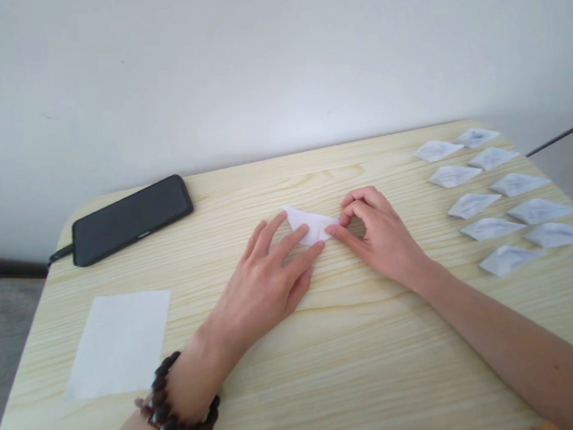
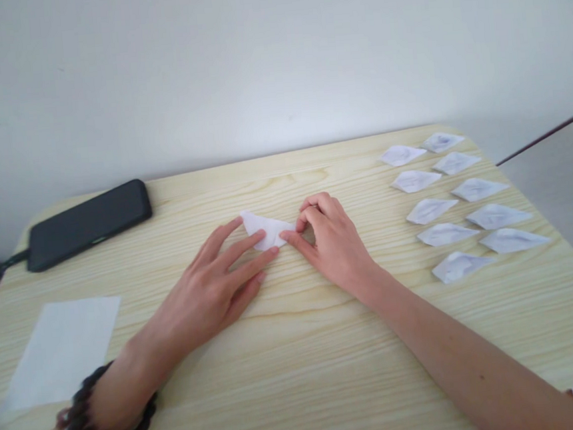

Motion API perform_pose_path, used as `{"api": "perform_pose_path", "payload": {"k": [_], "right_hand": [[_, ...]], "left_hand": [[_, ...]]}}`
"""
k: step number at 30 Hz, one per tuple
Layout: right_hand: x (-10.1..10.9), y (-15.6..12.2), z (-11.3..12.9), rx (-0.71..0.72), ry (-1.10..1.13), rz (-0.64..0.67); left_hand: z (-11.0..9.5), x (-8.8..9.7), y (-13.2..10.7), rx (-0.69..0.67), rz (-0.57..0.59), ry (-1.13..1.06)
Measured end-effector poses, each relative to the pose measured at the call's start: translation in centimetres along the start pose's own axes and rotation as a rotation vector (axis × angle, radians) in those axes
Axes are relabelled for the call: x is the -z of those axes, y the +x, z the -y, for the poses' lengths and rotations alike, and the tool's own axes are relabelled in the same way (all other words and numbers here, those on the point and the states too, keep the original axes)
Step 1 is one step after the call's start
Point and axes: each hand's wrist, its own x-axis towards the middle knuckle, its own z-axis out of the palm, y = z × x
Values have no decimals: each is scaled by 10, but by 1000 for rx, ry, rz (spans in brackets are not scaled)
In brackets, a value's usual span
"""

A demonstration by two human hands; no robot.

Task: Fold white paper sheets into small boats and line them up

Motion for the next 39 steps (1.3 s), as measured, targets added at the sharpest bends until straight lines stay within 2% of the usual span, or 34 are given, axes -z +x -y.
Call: {"api": "perform_pose_path", "payload": {"k": [8,32,39], "right_hand": [[6,2,2,48,43,55],[0,2,3,-21,-3,24],[4,3,2,-23,98,74]], "left_hand": [[3,-2,0,-10,-28,-5],[-2,0,2,8,10,80],[-7,0,3,36,14,130]]}}
